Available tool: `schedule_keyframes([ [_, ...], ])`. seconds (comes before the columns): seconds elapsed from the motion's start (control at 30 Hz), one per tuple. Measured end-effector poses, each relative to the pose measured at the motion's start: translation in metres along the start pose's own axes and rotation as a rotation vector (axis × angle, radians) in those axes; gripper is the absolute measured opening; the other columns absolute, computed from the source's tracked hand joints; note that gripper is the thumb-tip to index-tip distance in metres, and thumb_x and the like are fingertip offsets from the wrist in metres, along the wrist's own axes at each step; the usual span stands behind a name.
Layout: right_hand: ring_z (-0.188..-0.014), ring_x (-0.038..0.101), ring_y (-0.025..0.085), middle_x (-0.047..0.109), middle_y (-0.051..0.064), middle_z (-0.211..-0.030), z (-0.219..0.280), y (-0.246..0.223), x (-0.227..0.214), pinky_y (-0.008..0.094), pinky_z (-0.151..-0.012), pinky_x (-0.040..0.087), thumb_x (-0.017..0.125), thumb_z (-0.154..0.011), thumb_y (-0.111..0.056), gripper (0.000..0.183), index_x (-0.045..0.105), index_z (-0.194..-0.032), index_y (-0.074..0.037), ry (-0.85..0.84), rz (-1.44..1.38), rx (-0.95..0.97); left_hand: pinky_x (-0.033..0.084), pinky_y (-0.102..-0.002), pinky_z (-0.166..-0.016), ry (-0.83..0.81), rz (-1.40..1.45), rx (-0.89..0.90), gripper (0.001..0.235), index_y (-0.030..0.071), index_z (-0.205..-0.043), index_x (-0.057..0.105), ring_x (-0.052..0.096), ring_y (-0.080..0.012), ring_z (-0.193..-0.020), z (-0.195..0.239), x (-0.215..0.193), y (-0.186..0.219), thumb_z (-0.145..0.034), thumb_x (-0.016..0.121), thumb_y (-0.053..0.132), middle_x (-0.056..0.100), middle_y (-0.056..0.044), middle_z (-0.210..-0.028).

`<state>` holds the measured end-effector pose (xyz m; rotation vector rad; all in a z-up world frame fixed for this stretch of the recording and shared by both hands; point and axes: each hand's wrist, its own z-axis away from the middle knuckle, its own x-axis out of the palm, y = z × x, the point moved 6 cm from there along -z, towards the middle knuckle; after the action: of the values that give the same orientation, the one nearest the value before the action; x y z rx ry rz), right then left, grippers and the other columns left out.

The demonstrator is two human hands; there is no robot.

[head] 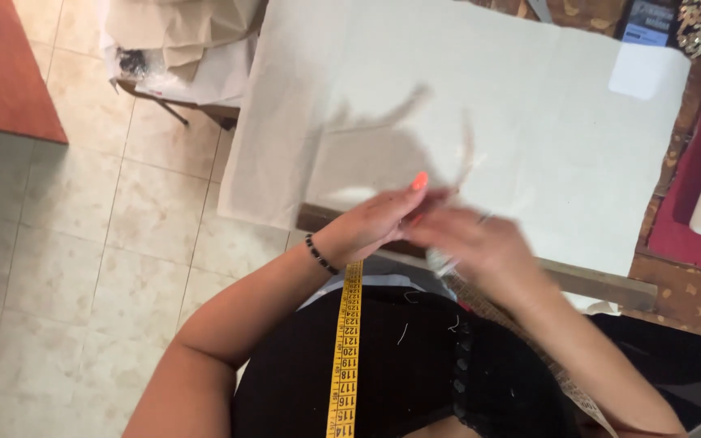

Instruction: Measuring, marking, and cutting a piece of white fabric on a workbench using a ruler, pencil, and scissors.

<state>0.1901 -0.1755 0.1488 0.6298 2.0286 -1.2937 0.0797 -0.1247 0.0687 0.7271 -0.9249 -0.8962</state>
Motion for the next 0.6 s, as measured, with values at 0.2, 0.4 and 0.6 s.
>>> schedule_keyframes([
  [0.2,-0.093,0.07,0.02,0.074,-0.002,-0.104,-0.002,0.007,0.047,0.03,-0.063,0.056,0.063,-0.095,-0.014,0.019,0.073,-0.11,-0.021,-0.171,0.284,-0.124,0.061,-0.034,-0.091,0.318,0.444,0.497,0.042,-0.008,-0.136,0.058,0.073,-0.0193,-0.103,0.001,-0.066,0.031,-0.106,0.061,0.02,0.072,-0.014,-0.115],
  [0.4,-0.101,0.073,0.035,0.079,0.012,-0.101,-0.025,0.02,0.068,0.045,-0.072,0.06,0.068,-0.081,0.005,0.032,0.075,-0.108,-0.01,-0.42,0.06,0.243,0.062,-0.04,-0.094,0.334,0.514,0.513,0.046,-0.004,-0.14,0.055,0.07,-0.0271,-0.105,-0.02,-0.105,0.018,-0.103,0.067,0.021,0.066,-0.019,-0.115],
  [0.6,-0.12,0.066,0.038,0.072,0.014,-0.127,-0.032,0.035,0.07,0.052,-0.102,0.054,0.053,-0.077,0.018,0.062,0.076,-0.124,-0.016,-0.189,-0.289,0.445,0.065,-0.037,-0.081,0.428,0.571,0.45,0.047,0.0,-0.122,0.065,0.075,-0.0174,-0.081,-0.037,-0.142,0.024,-0.105,0.058,0.043,0.072,-0.012,-0.092],
])
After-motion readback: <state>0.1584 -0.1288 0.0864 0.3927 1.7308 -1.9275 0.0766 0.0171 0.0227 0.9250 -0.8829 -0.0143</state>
